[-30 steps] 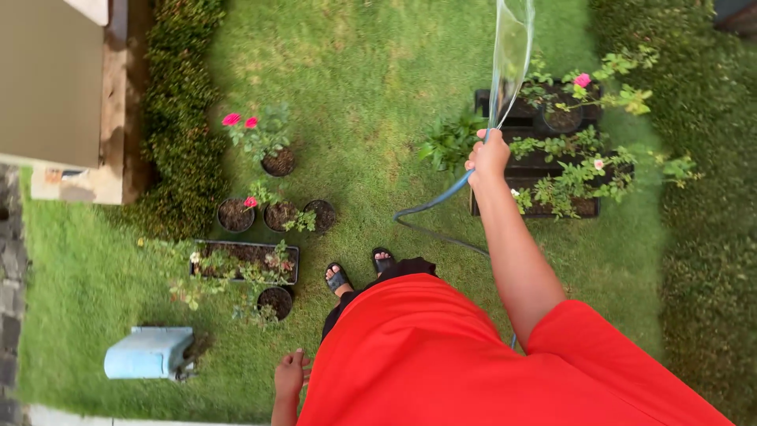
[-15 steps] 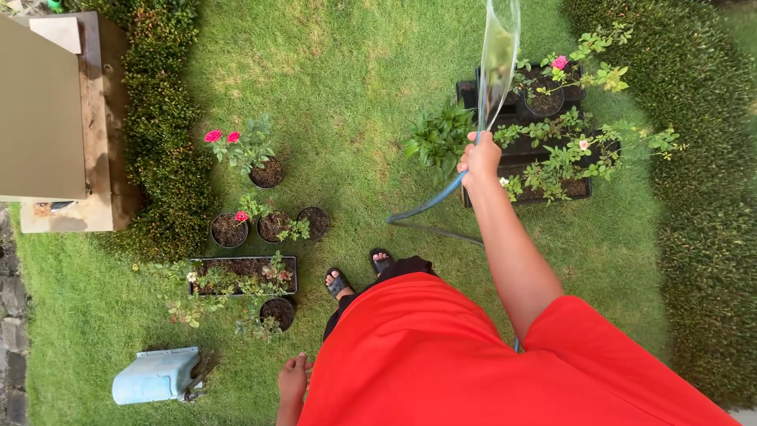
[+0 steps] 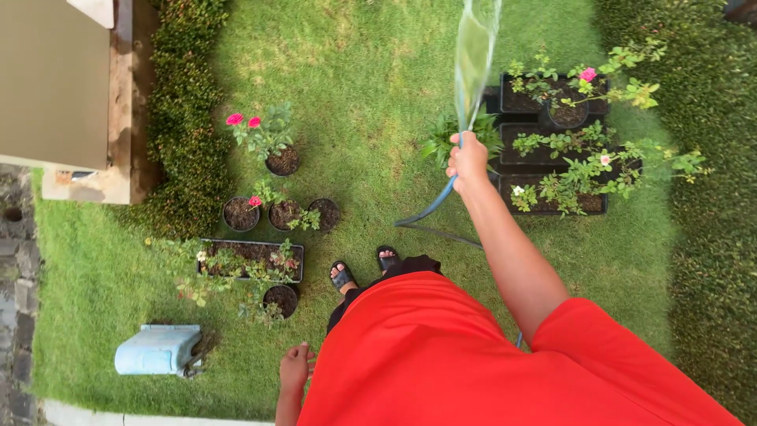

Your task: Watering various potted plants and flowers in a garden using a hose.

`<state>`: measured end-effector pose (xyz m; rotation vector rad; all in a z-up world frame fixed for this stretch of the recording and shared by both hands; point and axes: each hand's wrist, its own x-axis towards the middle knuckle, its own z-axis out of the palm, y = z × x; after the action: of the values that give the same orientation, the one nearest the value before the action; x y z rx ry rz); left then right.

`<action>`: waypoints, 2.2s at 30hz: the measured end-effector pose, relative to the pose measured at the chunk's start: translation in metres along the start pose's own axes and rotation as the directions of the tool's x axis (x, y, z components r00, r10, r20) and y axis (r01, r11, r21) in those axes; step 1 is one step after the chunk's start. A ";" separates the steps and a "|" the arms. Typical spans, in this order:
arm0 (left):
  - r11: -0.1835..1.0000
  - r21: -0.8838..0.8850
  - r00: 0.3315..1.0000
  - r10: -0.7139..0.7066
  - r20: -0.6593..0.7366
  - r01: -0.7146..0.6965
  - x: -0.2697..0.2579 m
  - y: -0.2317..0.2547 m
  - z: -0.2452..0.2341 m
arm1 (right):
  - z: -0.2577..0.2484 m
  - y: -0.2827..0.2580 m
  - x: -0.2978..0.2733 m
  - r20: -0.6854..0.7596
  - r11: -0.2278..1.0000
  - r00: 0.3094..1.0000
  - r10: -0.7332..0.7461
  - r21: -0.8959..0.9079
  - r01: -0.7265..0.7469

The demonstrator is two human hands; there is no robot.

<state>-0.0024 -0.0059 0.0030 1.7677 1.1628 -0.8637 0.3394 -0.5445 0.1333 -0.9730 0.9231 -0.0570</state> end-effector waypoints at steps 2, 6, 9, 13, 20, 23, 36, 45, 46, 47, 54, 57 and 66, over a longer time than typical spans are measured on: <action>0.999 -0.019 0.999 0.033 -0.012 -0.034 -0.001 -0.002 0.001 | 0.015 0.007 -0.001 0.050 0.998 0.999 0.012 -0.059 -0.010; 0.998 -0.062 0.999 0.028 -0.022 -0.029 -0.005 -0.006 0.002 | 0.047 0.018 -0.011 0.135 0.993 0.990 0.047 -0.118 -0.030; 0.997 -0.065 0.999 0.032 -0.024 -0.034 -0.004 -0.012 0.004 | 0.063 0.026 -0.015 0.202 0.982 0.978 0.052 -0.186 -0.013; 0.993 -0.107 0.998 0.045 -0.050 -0.050 0.000 -0.032 0.008 | 0.080 0.031 -0.016 0.261 0.977 0.964 0.046 -0.215 0.012; 0.983 -0.159 0.994 0.078 -0.082 -0.090 -0.005 -0.039 0.019 | 0.083 0.035 -0.022 0.298 0.909 0.952 0.074 -0.414 0.059; 0.994 -0.042 0.988 0.099 -0.119 -0.105 -0.018 -0.029 0.019 | 0.082 0.037 -0.026 0.345 0.891 0.933 0.101 -0.449 0.070; 0.995 0.017 0.986 0.103 -0.134 -0.102 -0.024 -0.022 0.023 | 0.059 0.052 -0.042 0.337 0.798 0.921 0.194 -0.601 0.052; 0.996 0.058 0.992 0.076 -0.097 -0.071 -0.019 -0.020 0.023 | 0.047 0.058 -0.040 0.326 0.803 0.921 0.214 -0.596 0.024; 0.996 0.042 0.992 0.079 -0.100 -0.075 -0.017 -0.021 0.022 | 0.045 0.061 -0.038 0.330 0.792 0.917 0.223 -0.610 0.028; 0.997 0.026 0.992 0.081 -0.102 -0.079 -0.016 -0.021 0.022 | 0.042 0.064 -0.036 0.335 0.781 0.914 0.231 -0.624 0.031; 0.994 0.046 0.992 0.105 -0.075 -0.102 -0.014 -0.021 0.018 | 0.035 0.051 -0.035 0.283 0.862 0.948 0.147 -0.506 0.017; 0.992 -0.107 0.998 0.056 -0.032 -0.059 -0.012 -0.022 0.017 | 0.031 0.038 -0.030 0.238 0.896 0.967 0.092 -0.443 0.024; 0.994 -0.049 0.995 0.103 0.006 -0.102 0.005 -0.029 0.009 | 0.011 0.013 -0.018 0.147 0.962 0.989 0.004 -0.272 0.037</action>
<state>-0.0289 -0.0057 -0.0127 1.7661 1.0689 -0.7756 0.3313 -0.5218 0.1376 -1.2252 0.8000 0.1305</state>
